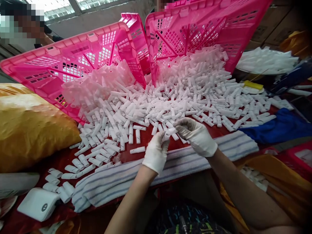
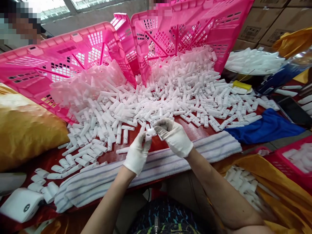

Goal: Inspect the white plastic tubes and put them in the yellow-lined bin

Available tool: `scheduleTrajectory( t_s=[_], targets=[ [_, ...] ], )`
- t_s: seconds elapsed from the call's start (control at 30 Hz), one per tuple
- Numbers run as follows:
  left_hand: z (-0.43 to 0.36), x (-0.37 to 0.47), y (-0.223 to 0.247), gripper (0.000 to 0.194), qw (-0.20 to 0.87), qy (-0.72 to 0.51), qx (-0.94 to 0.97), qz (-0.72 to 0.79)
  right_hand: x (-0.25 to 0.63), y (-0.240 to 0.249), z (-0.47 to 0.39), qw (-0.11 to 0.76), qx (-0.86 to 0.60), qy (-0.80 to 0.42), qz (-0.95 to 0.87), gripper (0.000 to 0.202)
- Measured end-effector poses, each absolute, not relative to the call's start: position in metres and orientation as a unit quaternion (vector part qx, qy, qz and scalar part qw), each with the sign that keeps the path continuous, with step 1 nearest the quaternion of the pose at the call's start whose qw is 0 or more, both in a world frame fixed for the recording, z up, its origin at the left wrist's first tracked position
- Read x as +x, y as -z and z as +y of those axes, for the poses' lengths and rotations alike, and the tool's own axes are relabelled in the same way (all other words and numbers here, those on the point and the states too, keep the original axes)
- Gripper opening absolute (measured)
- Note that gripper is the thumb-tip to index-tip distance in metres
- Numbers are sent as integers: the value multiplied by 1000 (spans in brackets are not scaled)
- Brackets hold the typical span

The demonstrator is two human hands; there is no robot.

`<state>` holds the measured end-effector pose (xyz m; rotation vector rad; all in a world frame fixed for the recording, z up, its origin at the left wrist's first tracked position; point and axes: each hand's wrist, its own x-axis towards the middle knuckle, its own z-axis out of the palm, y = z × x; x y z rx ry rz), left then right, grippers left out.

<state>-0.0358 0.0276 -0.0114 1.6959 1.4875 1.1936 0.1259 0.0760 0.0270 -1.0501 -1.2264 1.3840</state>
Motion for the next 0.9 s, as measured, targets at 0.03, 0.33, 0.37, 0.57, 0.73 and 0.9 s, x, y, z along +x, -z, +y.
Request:
scheduleTrajectory(
  t_s=[0.03,0.33,0.37,0.57,0.73,0.9],
  targets=[
    [28,-37,8,25,267,-440,638,572,125,-29,76,484,-432,-578,-495,36],
    [38,-49,-32,28,295,-464,577,603,125,-41,83,565,-447,-548,-425,37],
    [35,-42,-30,27,319,-458,584,590,124,-44,82,565,-443,-545,-433,36],
    [14,-19,-9,28,379,-435,564,591,129,-50,81,510,-461,-514,-512,35],
    [3,-7,-3,23,280,-451,581,617,125,-36,70,445,-492,-495,-562,37],
    [-2,8,1,18,303,-423,557,647,118,-23,52,443,-466,-526,-557,44]
  ],
)
